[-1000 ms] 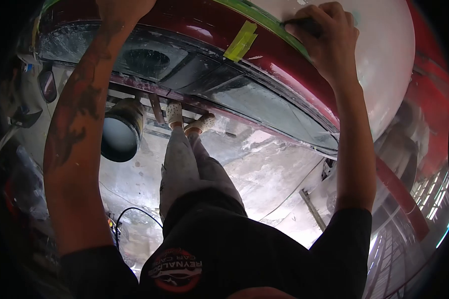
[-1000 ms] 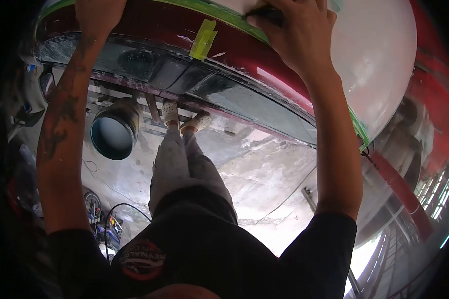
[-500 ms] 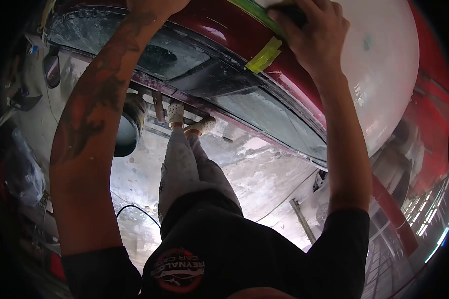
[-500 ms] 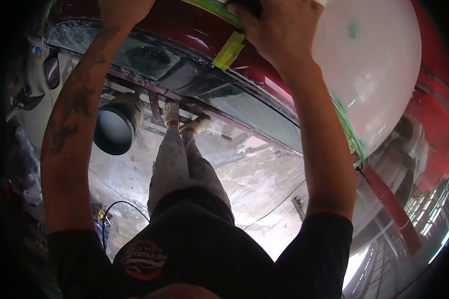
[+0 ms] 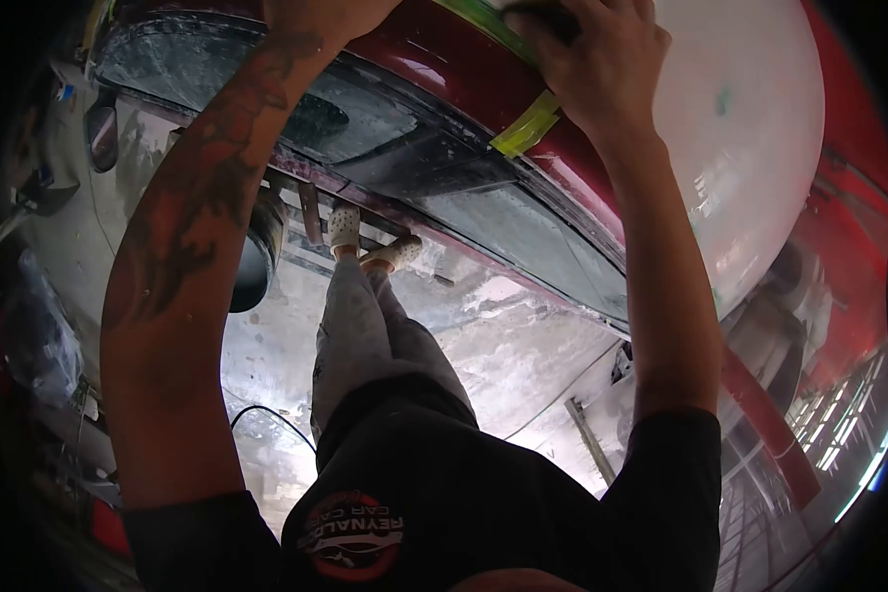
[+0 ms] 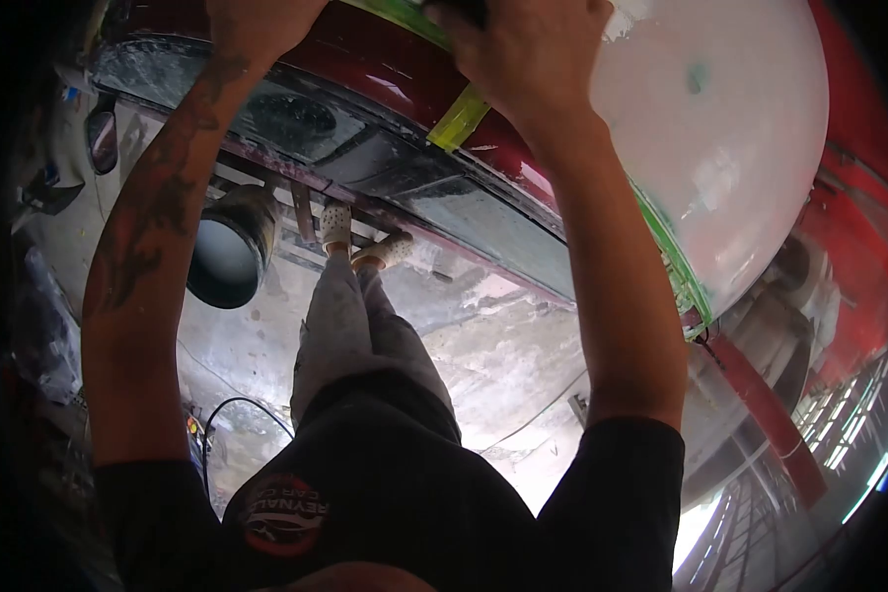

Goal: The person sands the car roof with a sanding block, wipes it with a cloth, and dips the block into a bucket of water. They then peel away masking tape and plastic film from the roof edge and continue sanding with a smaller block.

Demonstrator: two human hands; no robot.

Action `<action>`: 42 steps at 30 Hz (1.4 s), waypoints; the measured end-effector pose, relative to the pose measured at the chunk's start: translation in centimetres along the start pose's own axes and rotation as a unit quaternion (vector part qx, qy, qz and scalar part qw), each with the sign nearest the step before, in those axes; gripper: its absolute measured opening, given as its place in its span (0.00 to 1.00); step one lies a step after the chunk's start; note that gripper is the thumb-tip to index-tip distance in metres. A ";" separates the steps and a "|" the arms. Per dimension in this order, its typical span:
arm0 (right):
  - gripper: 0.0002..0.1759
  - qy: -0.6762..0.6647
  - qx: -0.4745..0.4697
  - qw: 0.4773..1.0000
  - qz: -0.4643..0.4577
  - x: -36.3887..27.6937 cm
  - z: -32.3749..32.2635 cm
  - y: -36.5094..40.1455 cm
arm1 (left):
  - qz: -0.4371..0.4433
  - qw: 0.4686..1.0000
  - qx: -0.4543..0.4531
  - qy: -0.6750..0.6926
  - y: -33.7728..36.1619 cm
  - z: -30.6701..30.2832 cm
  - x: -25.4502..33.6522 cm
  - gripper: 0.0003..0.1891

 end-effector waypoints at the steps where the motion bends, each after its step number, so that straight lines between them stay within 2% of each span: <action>1: 0.14 0.024 -0.002 1.000 0.017 -2.1 0.9 -1.8 | 0.002 1.000 0.001 -0.002 0.0 0.0 0.0 0.42; 3: 0.13 0.037 -0.001 0.999 0.035 -4.9 0.4 -3.5 | -0.002 1.000 0.000 0.004 0.1 -0.2 0.1 0.43; 4: 0.13 0.039 0.001 0.999 0.037 -4.4 -0.1 -2.8 | 0.000 1.000 0.000 0.006 0.0 -0.4 0.2 0.43; 6: 0.14 0.080 -0.084 0.992 0.059 -1.3 -0.7 -0.4 | -0.003 1.000 -0.013 0.021 0.0 -0.4 0.0 0.43; 7: 0.15 0.095 -0.055 0.994 0.022 -0.4 -2.2 1.4 | -0.006 1.000 -0.011 0.022 -0.1 -0.4 -0.1 0.43; 8: 0.14 0.103 -0.090 0.988 0.070 0.6 -3.4 2.8 | -0.002 1.000 -0.011 0.028 -0.1 -0.4 0.0 0.43; 11: 0.14 0.102 -0.066 0.991 0.064 1.8 -3.5 4.2 | -0.010 1.000 -0.005 0.018 0.3 0.1 0.0 0.42; 13: 0.13 0.050 -0.058 0.996 0.050 0.4 -1.7 1.1 | -0.017 1.000 0.007 0.004 0.2 0.2 -0.2 0.42; 14: 0.14 0.031 -0.030 0.998 0.044 -0.7 0.0 -0.6 | -0.023 0.999 0.010 0.040 0.2 0.1 -0.4 0.41; 15: 0.13 0.016 -0.054 0.995 0.082 -4.9 -0.7 -3.1 | -0.028 0.997 0.012 0.074 0.4 0.0 -0.6 0.39; 16: 0.12 0.039 -0.001 0.998 0.051 -5.5 1.2 -4.5 | -0.025 0.997 0.012 0.072 0.8 0.5 -1.1 0.39; 18: 0.11 0.041 0.001 0.999 0.019 -5.5 2.7 -5.7 | -0.080 0.986 0.121 0.088 1.4 1.1 -2.2 0.36; 19: 0.11 0.042 0.001 0.999 0.021 -5.3 2.1 -5.1 | -0.079 0.985 0.120 0.090 1.4 1.0 -2.2 0.36; 21: 0.11 0.015 -0.060 0.997 0.048 -3.8 0.1 -2.8 | -0.164 0.966 0.161 0.118 1.6 0.6 -2.9 0.34; 22: 0.11 0.017 -0.065 0.997 0.045 -2.5 -0.8 -1.2 | -0.170 0.965 0.161 0.118 1.7 0.5 -2.8 0.34; 24: 0.15 0.111 -0.059 0.992 0.006 -1.0 -1.9 0.6 | -0.143 0.967 0.158 0.138 1.5 0.3 -2.2 0.34; 27: 0.14 0.092 -0.025 0.995 -0.009 -1.5 -0.6 -1.1 | -0.125 0.977 0.149 0.088 1.3 0.2 -1.9 0.34; 30: 0.10 0.052 -0.025 0.998 0.022 -5.9 2.5 -6.0 | -0.143 0.978 0.131 0.077 1.0 0.1 -1.9 0.35; 33: 0.09 0.042 -0.027 0.999 -0.004 -6.5 2.2 -6.6 | -0.123 0.982 0.131 0.054 1.0 0.2 -2.2 0.34; 34: 0.09 0.049 -0.028 0.998 0.002 -6.0 1.2 -5.7 | -0.123 0.982 0.129 0.063 1.2 0.4 -2.2 0.34; 36: 0.08 0.041 -0.089 0.995 0.017 -3.9 -1.4 -2.8 | -0.144 0.981 0.119 0.055 1.1 0.6 -2.5 0.34; 37: 0.12 0.082 -0.118 0.989 0.022 -0.3 -1.0 -0.3 | -0.144 0.981 0.115 0.064 1.2 0.6 -2.5 0.34; 39: 0.08 0.071 -0.095 0.993 0.012 2.0 -4.7 4.3 | -0.134 0.983 0.110 0.053 1.1 0.4 -2.5 0.34; 42: 0.09 0.089 -0.121 0.987 0.059 6.4 -10.0 11.7 | -0.132 0.984 0.118 0.037 1.2 0.7 -2.4 0.34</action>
Point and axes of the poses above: each hand's wrist, its own y-axis away from the middle knuckle, its own z-axis out of the palm, x = y × z, the point moved 3 cm from there along -y, towards the middle knuckle, and after that the axes turned 2 degrees about -y, right-handed, at the moved point
